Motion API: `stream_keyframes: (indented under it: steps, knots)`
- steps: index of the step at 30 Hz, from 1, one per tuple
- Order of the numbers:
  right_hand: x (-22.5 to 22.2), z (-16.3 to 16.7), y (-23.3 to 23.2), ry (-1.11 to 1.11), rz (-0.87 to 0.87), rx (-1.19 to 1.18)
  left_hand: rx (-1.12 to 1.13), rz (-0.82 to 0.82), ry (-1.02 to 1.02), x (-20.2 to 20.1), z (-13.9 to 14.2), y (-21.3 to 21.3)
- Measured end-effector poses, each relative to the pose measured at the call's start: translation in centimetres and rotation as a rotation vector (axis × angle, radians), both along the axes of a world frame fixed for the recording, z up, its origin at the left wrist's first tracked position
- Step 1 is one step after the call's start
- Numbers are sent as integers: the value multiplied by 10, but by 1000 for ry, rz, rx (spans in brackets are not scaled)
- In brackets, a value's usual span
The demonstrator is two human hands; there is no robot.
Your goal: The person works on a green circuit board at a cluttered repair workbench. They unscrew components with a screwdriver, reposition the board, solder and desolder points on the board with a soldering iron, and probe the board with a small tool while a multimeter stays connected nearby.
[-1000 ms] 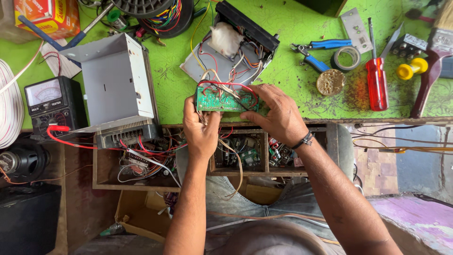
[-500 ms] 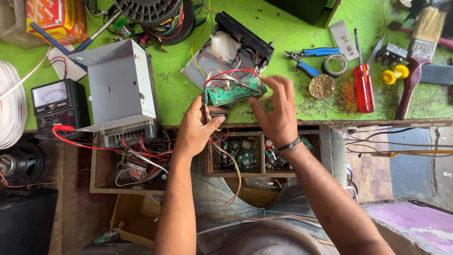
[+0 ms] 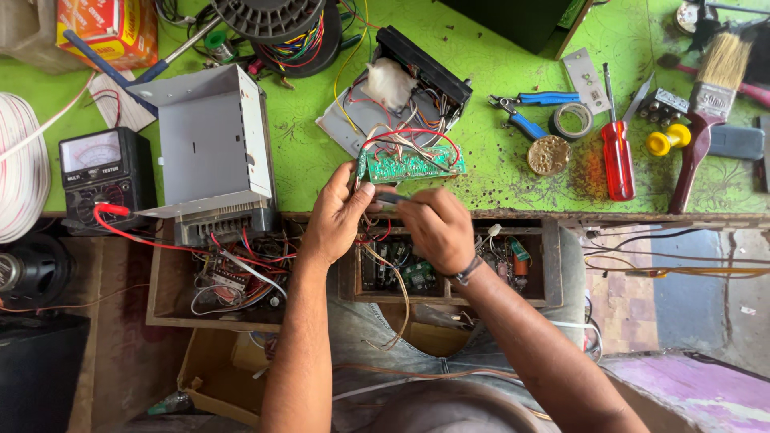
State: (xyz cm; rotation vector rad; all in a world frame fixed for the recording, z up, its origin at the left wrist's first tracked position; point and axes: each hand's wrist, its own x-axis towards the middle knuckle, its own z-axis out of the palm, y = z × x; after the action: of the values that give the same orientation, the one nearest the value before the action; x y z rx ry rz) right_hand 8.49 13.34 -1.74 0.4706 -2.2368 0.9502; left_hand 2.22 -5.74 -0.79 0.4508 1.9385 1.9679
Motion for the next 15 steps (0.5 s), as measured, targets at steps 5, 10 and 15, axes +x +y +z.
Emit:
stream_keyframes:
  steps: [5,10,15]
  knots:
    - [8,-17,14,117,28,141,-17,-4,-14,-1,1,2]
    - [9,-27,13,157,19,138,-64,2,-13,-1,3,3]
    - [9,-24,10,166,31,79,-46,8,-5,-1,3,4]
